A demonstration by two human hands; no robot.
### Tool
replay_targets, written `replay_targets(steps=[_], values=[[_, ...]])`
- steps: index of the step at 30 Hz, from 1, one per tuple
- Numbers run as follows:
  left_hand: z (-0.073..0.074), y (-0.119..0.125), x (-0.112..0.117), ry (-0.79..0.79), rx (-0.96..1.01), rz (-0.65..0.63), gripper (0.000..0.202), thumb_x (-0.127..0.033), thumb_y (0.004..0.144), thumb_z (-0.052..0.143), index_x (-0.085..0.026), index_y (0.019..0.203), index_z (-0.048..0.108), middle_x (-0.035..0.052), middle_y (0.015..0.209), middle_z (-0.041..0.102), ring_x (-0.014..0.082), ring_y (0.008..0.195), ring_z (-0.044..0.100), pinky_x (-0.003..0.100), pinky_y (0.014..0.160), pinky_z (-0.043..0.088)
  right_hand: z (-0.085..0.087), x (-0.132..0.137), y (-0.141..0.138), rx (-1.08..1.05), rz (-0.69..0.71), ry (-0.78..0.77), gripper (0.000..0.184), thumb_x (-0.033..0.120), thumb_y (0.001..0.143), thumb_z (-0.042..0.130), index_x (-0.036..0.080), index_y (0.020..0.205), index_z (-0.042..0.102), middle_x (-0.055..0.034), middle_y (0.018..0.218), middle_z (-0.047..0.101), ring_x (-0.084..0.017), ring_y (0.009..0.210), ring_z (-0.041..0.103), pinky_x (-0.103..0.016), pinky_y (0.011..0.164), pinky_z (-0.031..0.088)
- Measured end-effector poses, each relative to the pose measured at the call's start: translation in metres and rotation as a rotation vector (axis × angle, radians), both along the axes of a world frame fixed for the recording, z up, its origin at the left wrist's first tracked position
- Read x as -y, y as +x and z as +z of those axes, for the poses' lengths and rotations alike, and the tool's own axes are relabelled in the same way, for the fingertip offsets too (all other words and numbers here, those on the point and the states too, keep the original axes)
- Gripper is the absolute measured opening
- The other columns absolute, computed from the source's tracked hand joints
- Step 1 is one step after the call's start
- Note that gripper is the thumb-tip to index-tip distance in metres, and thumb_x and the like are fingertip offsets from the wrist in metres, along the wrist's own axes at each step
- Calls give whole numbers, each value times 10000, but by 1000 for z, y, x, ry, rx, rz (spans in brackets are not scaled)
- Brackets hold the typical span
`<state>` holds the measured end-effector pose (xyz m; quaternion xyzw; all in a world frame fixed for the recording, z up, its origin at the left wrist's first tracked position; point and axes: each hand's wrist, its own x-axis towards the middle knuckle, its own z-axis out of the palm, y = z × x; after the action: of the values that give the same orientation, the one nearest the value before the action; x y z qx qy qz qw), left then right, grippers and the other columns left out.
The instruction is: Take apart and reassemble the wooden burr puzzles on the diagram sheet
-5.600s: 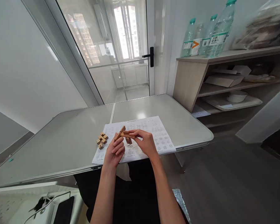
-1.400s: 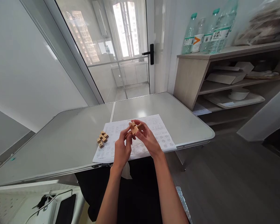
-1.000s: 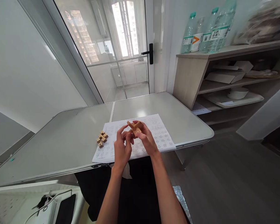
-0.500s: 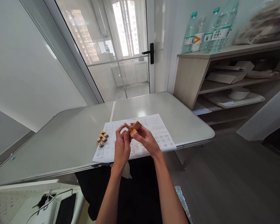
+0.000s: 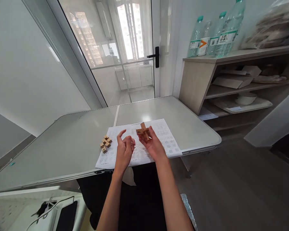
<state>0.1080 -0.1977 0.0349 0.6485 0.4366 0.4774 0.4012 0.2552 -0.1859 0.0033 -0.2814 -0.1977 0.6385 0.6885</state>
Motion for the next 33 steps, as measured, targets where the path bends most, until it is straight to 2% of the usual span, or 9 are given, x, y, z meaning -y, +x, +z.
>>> replay_targets(steps=[3, 5, 7, 9, 11, 16, 19, 27, 33], values=[[-7, -13, -10, -7, -58, 40, 566, -561, 1073, 436, -210, 1505, 334, -27, 805, 606, 149, 658, 556, 270, 644, 462, -8, -12, 9, -23, -42, -22, 375, 620, 891, 767, 261, 998, 745, -59, 1091, 782, -240, 1072, 753, -375, 984, 647], [-15, -24, -18, -6, -156, 86, 531, -557, 1058, 461, -183, 1435, 437, -8, 801, 636, 172, 703, 601, 292, 690, 476, -11, -21, 18, 54, -69, -33, 372, 616, 880, 776, 265, 1000, 743, -54, 1078, 783, -239, 1057, 759, -368, 967, 656], [-23, -32, -25, 9, -255, 125, 478, -549, 1042, 482, -179, 1337, 543, 11, 804, 659, 193, 740, 629, 307, 716, 485, -12, -31, 29, 251, -106, -52, 428, 652, 875, 753, 253, 1030, 740, -72, 1093, 786, -254, 1058, 761, -379, 944, 665], [-30, -38, -28, 8, -280, 130, 446, -536, 1032, 496, -180, 1283, 591, 19, 805, 671, 200, 745, 634, 311, 716, 486, -12, -43, 41, 540, -180, -89, 516, 717, 882, 682, 236, 1063, 720, -100, 1126, 786, -275, 1059, 763, -397, 903, 672], [-36, -40, -30, 8, -281, 117, 417, -525, 1027, 507, -192, 1246, 625, 15, 799, 676, 196, 737, 632, 306, 711, 483, -11, -55, 52, 677, -234, -123, 568, 738, 865, 667, 221, 1101, 692, -120, 1181, 773, -287, 1078, 756, -407, 909, 657], [-41, -41, -28, 17, -272, 85, 353, -510, 1017, 522, -219, 1126, 691, 0, 761, 670, 177, 687, 621, 284, 671, 465, -8, -78, 77, 981, -381, -223, 741, 646, 676, 860, 226, 1237, 617, -142, 1370, 681, -349, 1250, 651, -444, 1014, 556], [-43, -43, -28, 25, -267, 90, 344, -503, 1013, 524, -219, 1097, 699, -6, 743, 663, 173, 682, 622, 277, 673, 465, -12, -86, 89, 1134, -413, -239, 772, 612, 655, 869, 224, 1269, 606, -142, 1370, 676, -353, 1271, 624, -443, 1048, 503], [-46, -43, -28, 44, -280, 74, 325, -488, 995, 534, -215, 1017, 709, -11, 698, 648, 168, 626, 596, 270, 612, 430, -33, -93, 115, 1311, -410, -188, 799, 642, 742, 791, 194, 1358, 549, -169, 1376, 670, -328, 1237, 644, -414, 1012, 499], [-44, -44, -27, 53, -281, 59, 301, -465, 986, 539, -215, 976, 707, -12, 684, 635, 166, 614, 588, 273, 607, 421, -43, -91, 127, 1370, -382, -115, 883, 651, 733, 797, 200, 1422, 480, -169, 1409, 652, -327, 1287, 616, -424, 1052, 479]])
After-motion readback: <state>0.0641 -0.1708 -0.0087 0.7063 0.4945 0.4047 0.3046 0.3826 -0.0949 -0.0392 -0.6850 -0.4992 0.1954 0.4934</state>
